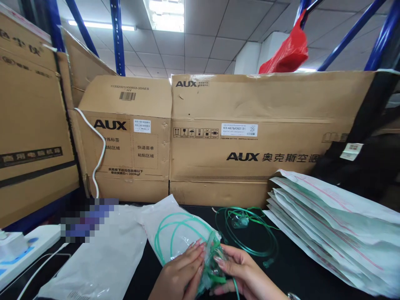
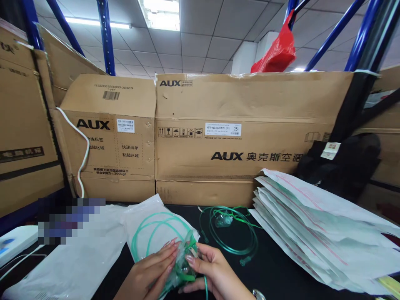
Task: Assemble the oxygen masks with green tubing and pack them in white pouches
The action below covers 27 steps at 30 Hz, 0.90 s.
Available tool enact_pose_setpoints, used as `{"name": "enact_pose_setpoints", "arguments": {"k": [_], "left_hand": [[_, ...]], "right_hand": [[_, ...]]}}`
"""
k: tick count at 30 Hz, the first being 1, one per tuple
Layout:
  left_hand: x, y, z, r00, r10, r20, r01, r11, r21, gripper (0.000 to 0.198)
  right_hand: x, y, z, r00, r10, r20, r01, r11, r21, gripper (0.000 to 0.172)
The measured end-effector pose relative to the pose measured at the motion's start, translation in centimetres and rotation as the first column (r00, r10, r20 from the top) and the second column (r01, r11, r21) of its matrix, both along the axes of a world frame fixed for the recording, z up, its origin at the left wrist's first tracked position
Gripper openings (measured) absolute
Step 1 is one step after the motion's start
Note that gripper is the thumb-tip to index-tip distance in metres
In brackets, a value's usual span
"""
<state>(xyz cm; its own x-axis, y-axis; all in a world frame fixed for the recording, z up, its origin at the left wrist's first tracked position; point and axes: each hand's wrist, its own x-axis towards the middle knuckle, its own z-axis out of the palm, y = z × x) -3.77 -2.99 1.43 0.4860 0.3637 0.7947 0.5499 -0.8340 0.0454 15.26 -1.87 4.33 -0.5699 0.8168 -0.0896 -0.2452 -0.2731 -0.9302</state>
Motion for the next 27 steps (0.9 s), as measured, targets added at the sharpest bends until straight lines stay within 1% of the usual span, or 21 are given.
{"name": "enact_pose_setpoints", "arguments": {"k": [2,4,7,10,13,15,17,19,21,23,25,26,27], "left_hand": [[0.2,-0.1,0.3,1.000,0.016,0.013,-0.016,1.000,0.027,0.030],[0.2,-0.2,0.5,0.998,0.057,0.021,-0.057,0.997,0.043,0.027],[0.2,-0.2,0.3,0.993,0.121,-0.002,-0.120,0.989,0.084,0.026],[0.5,0.0,-0.1,0.982,0.183,-0.045,-0.171,0.966,0.195,0.026],[1.3,0.1,-0.3,0.969,0.239,-0.059,-0.207,0.919,0.335,0.025],[1.8,0.1,-0.2,0.964,0.258,-0.057,-0.211,0.883,0.420,0.025],[2.1,0.0,0.0,0.963,0.266,-0.047,-0.216,0.862,0.458,0.025],[2.0,-0.2,0.1,0.960,0.280,-0.026,-0.241,0.868,0.433,0.024],[1.8,-0.3,0.2,0.962,0.273,-0.012,-0.247,0.887,0.389,0.023],[1.7,-0.4,0.1,0.970,0.244,-0.012,-0.222,0.900,0.375,0.023],[1.8,-0.3,0.0,0.977,0.215,-0.017,-0.190,0.897,0.399,0.023],[2.0,-0.2,0.0,0.978,0.206,-0.018,-0.180,0.890,0.419,0.024],[2.2,-0.1,-0.2,0.980,0.198,-0.028,-0.166,0.885,0.436,0.026]], "right_hand": [[0.1,0.0,0.1,0.997,-0.065,-0.033,0.064,0.997,-0.043,0.024],[0.3,0.1,0.2,0.990,-0.131,-0.049,0.127,0.988,-0.085,0.019],[0.3,0.2,0.1,0.968,-0.242,-0.058,0.234,0.964,-0.127,0.012],[-0.2,0.3,-0.6,0.954,-0.296,-0.055,0.287,0.950,-0.126,0.016],[-1.0,0.1,-1.7,0.953,-0.298,-0.056,0.290,0.950,-0.120,0.025],[-1.4,-0.1,-2.5,0.956,-0.290,-0.037,0.284,0.951,-0.122,0.029],[-1.6,-0.3,-3.0,0.967,-0.255,-0.024,0.252,0.963,-0.100,0.031],[-1.7,-0.5,-3.0,0.984,-0.176,-0.019,0.176,0.984,-0.028,0.034],[-1.7,-0.4,-2.4,0.998,-0.069,0.004,0.069,0.995,0.078,0.037],[-1.9,0.1,-1.7,0.999,0.001,0.047,-0.010,0.984,0.179,0.040],[-2.1,0.9,-1.6,0.996,0.020,0.089,-0.043,0.965,0.260,0.043],[-2.2,1.1,-2.1,0.994,0.005,0.109,-0.037,0.956,0.293,0.045],[-2.1,1.1,-3.1,0.991,-0.017,0.136,-0.028,0.945,0.325,0.046]]}}
